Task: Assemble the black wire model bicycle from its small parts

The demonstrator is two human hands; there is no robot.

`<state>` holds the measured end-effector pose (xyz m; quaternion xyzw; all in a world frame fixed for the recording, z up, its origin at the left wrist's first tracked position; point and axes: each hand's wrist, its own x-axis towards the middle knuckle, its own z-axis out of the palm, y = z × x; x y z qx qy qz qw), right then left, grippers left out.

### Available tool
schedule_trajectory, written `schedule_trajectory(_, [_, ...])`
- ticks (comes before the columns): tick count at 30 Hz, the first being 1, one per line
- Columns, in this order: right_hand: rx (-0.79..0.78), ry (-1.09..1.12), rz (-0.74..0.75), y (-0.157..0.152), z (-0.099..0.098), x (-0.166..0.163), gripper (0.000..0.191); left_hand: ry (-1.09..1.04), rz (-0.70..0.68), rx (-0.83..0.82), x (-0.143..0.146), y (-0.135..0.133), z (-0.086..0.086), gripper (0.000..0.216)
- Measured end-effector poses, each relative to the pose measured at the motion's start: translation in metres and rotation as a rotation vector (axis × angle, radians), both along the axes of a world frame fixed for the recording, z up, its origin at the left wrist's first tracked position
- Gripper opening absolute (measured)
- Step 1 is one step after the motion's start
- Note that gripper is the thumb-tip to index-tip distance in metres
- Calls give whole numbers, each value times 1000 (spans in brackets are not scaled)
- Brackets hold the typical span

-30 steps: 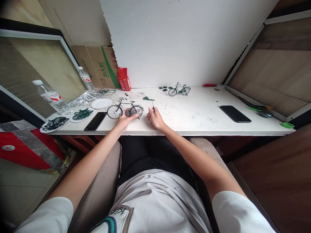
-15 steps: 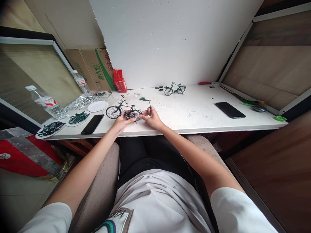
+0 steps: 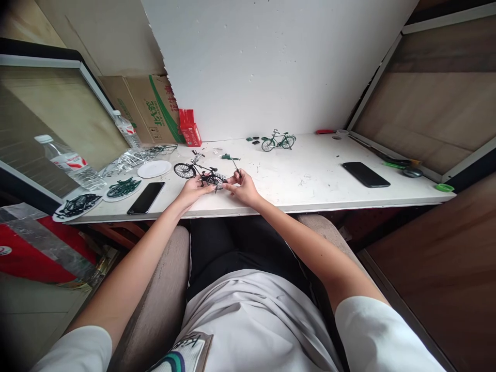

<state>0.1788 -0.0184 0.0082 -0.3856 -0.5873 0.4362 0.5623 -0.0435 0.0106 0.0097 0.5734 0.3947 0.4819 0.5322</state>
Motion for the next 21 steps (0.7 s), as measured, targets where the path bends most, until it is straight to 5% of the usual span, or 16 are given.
schedule_trajectory(8, [112, -71, -67, -7, 1, -2, 75, 95, 240, -41, 0, 5, 1, 54])
schedule_trajectory(13, [167, -167, -91, -12, 0, -6, 65, -39, 156, -63, 10, -6, 9, 54])
schedule_trajectory(21, [197, -238, -33, -8, -6, -3, 61, -353, -167, -250, 18, -26, 24, 95])
